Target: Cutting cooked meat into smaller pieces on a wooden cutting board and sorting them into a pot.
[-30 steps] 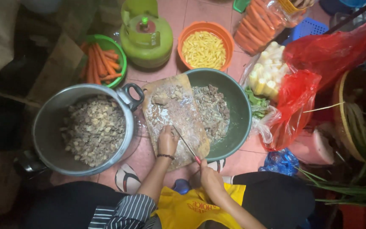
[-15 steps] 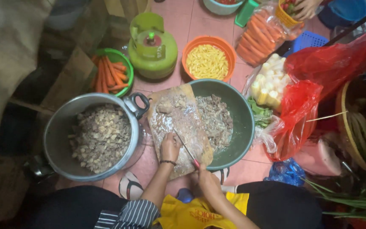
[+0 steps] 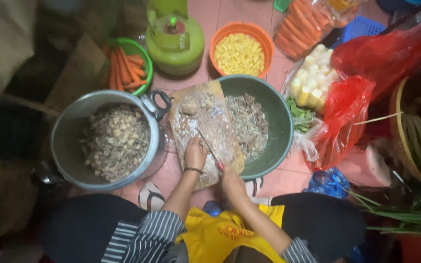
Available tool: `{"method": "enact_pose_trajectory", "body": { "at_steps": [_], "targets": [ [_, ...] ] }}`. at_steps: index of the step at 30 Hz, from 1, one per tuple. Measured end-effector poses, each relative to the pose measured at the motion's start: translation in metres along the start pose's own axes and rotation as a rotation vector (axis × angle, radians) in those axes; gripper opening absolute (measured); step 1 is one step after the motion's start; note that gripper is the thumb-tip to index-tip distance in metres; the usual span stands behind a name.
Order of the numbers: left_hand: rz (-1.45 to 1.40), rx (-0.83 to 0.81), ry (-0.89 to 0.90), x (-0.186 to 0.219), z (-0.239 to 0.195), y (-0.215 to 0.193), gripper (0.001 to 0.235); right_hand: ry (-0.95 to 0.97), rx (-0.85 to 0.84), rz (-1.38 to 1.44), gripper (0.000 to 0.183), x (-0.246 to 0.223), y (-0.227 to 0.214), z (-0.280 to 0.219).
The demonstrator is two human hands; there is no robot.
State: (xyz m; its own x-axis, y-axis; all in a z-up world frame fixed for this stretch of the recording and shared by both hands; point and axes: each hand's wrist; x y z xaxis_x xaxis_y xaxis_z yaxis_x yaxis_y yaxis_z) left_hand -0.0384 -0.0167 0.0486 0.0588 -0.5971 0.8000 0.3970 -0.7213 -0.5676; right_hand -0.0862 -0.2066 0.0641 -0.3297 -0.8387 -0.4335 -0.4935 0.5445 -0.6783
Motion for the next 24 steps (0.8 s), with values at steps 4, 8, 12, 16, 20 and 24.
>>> {"method": "enact_pose_trajectory", "body": {
  "at_steps": [4,8,12,16,20,24],
  "targets": [
    [-0.009,-0.002,0.015,-0.001,0.002,0.000,0.027,-0.031,-0.007,-0.097,0.047,0.023,-0.004,-0.024],
    [0.012,-0.061,-0.026,0.008,-0.005,-0.006,0.017,-0.138,0.067,-0.061,0.038,0.037,0.032,0.016],
    [0.031,-0.018,0.049,0.010,-0.008,-0.005,0.020,-0.108,0.094,-0.233,0.033,-0.025,0.024,0.039],
    [0.014,0.031,0.088,0.009,-0.009,-0.005,0.024,-0.143,0.098,-0.213,0.036,0.003,0.022,0.020],
    [0.017,0.001,0.107,0.008,-0.005,-0.007,0.030,-0.097,0.026,-0.172,0.030,0.026,0.006,-0.024],
    [0.000,-0.012,0.246,0.013,-0.009,-0.005,0.031,-0.150,-0.002,-0.187,0.029,0.062,0.020,-0.006]
  ]
}}
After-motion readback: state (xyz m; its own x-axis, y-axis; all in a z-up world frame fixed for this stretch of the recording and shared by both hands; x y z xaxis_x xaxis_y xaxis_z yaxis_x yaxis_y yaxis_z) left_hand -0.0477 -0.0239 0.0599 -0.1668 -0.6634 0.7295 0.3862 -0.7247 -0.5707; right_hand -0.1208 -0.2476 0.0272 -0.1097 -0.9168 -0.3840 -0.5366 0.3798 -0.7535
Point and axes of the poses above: each hand's wrist, its own z-axis towards the middle knuckle, its own y-axis out of the palm, x = y × z, and after that the axes turned 11 degrees about y, right-handed
